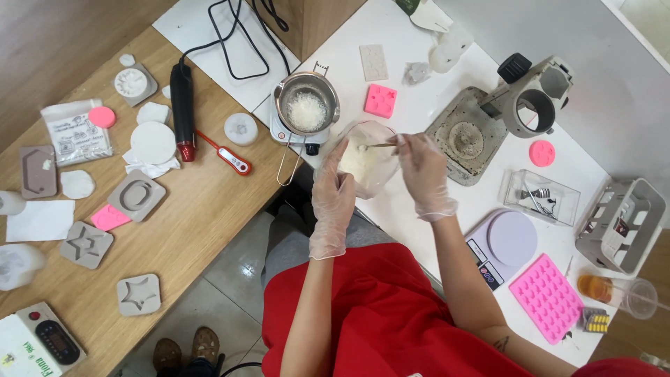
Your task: Stirring and mixing ingredients for candle making in a plastic container.
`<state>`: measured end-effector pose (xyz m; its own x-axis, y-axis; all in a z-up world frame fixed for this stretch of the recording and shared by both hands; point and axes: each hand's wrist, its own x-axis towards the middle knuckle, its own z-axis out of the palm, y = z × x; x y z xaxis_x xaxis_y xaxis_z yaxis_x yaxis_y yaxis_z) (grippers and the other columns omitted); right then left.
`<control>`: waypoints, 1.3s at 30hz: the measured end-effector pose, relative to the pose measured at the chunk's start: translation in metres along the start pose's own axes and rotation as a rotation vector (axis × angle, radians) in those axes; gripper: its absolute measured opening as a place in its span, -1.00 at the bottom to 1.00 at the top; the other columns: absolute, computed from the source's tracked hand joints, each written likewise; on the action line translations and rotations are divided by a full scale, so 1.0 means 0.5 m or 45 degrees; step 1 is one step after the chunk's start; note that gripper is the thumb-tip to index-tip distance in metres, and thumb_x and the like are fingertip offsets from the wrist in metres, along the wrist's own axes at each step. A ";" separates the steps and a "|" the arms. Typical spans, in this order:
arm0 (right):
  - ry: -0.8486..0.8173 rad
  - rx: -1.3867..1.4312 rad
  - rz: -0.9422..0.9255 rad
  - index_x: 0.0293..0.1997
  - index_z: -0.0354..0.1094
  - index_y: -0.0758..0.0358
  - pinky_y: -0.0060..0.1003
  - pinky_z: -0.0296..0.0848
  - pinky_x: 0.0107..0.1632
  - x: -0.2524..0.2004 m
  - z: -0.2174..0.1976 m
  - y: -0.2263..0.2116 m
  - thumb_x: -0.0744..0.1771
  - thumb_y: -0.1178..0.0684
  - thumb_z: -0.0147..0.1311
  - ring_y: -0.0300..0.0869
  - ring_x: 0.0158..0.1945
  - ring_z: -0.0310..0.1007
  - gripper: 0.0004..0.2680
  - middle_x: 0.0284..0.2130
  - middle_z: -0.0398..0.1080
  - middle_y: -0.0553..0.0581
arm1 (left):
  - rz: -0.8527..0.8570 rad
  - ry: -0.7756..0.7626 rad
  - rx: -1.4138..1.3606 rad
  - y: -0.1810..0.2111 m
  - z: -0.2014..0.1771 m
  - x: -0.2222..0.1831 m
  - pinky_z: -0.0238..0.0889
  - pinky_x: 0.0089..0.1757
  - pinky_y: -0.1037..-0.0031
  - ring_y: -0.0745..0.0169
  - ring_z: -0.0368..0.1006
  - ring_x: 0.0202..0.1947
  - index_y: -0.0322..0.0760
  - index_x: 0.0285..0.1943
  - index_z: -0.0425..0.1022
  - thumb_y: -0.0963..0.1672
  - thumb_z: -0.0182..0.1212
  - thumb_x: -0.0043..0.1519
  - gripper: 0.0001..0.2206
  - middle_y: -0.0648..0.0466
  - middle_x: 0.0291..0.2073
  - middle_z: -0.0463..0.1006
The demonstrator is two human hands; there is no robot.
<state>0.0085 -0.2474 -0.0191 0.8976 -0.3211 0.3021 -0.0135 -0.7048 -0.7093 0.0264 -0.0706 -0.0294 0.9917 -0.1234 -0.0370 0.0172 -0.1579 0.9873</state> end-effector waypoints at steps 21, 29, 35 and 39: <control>0.281 0.743 0.711 -0.36 0.51 0.23 -0.53 0.28 -0.34 -0.009 0.092 0.099 0.44 0.02 -0.03 -0.34 -0.50 0.25 -0.76 -0.62 0.35 0.01 | 0.154 -0.036 -0.026 0.011 0.009 -0.005 0.42 -0.05 0.51 0.17 0.42 0.15 0.03 0.35 0.44 -0.32 -0.03 0.09 -0.38 0.09 0.26 0.46; 0.364 0.765 0.695 -0.37 0.52 0.23 -0.55 0.31 -0.39 0.008 0.046 0.086 0.44 0.04 -0.02 -0.35 -0.52 0.27 -0.76 -0.61 0.36 0.03 | 0.047 0.008 -0.044 0.027 0.002 -0.004 0.38 0.02 0.41 0.29 0.48 0.06 0.13 0.33 0.46 -0.27 -0.03 0.10 -0.41 0.18 0.26 0.48; 0.412 0.753 0.692 -0.41 0.51 0.22 -0.54 0.32 -0.41 0.023 0.010 0.033 0.43 0.05 0.00 -0.36 -0.55 0.27 -0.76 -0.61 0.39 0.05 | -0.011 0.021 -0.113 0.024 0.001 -0.004 0.30 0.12 0.40 0.28 0.43 0.19 0.14 0.32 0.48 -0.28 -0.04 0.09 -0.40 0.18 0.26 0.48; 0.435 0.756 0.677 -0.43 0.50 0.23 -0.52 0.29 -0.42 0.034 -0.009 0.001 0.42 0.05 0.02 -0.34 -0.57 0.26 -0.76 -0.61 0.39 0.07 | -0.018 0.022 -0.181 0.034 -0.004 -0.004 0.27 0.15 0.38 0.31 0.39 0.21 0.08 0.33 0.48 -0.28 -0.07 0.09 -0.40 0.15 0.26 0.49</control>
<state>0.0218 -0.2563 -0.0114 0.6544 -0.7540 -0.0567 -0.0760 0.0091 -0.9971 0.0248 -0.0712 -0.0121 0.9932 -0.1051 -0.0492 0.0475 -0.0190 0.9987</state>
